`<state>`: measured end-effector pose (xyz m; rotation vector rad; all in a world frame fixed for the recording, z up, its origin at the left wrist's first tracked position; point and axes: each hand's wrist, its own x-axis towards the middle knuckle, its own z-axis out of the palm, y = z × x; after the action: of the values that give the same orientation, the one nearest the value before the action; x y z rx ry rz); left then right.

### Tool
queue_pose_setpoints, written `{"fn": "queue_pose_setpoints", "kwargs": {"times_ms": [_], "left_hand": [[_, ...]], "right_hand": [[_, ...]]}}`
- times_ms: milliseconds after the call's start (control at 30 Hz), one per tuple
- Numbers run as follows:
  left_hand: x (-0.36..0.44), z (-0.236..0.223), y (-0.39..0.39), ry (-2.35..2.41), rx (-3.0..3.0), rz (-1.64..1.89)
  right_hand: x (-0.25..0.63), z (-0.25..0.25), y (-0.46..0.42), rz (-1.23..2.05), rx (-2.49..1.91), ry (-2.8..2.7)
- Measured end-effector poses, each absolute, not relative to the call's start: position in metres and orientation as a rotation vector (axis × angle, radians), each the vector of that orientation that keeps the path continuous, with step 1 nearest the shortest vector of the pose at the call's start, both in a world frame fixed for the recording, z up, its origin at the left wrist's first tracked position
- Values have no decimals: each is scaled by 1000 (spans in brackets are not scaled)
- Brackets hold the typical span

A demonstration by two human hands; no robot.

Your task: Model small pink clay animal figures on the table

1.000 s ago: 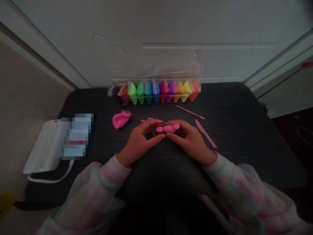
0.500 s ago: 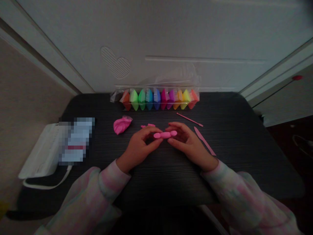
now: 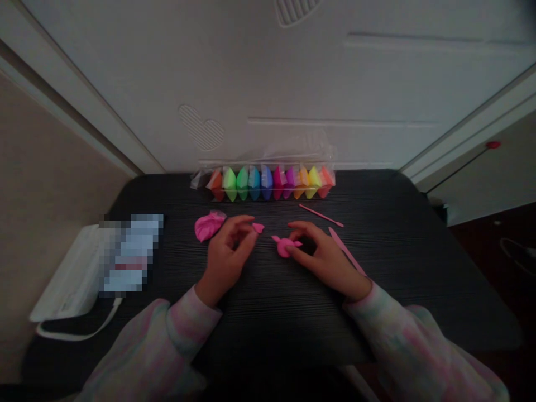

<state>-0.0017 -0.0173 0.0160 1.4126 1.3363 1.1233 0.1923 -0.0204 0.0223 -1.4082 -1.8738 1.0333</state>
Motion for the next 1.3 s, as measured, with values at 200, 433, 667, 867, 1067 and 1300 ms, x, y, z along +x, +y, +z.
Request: {"fn": "queue_pose_setpoints", "kwargs": {"times_ms": [200, 433, 667, 867, 1067, 1300], "left_hand": [[-17, 10, 0, 1709, 1897, 1003], [-4, 3, -5, 1707, 2370, 665], [-8, -2, -1, 1677, 2316, 650], [-19, -2, 3, 1580, 2125, 749], [-12, -2, 5, 1516, 2139, 799], [-3, -6, 11, 1446, 2201, 754]], "right_hand": [[190, 16, -18, 802, -1440, -2103], [190, 8, -16, 733, -1474, -2046], [191, 2, -12, 829, -1484, -1796], [192, -3, -9, 843, -1490, -1720], [191, -4, -7, 846, -1473, -1649], [191, -8, -6, 840, -1464, -1621]]}}
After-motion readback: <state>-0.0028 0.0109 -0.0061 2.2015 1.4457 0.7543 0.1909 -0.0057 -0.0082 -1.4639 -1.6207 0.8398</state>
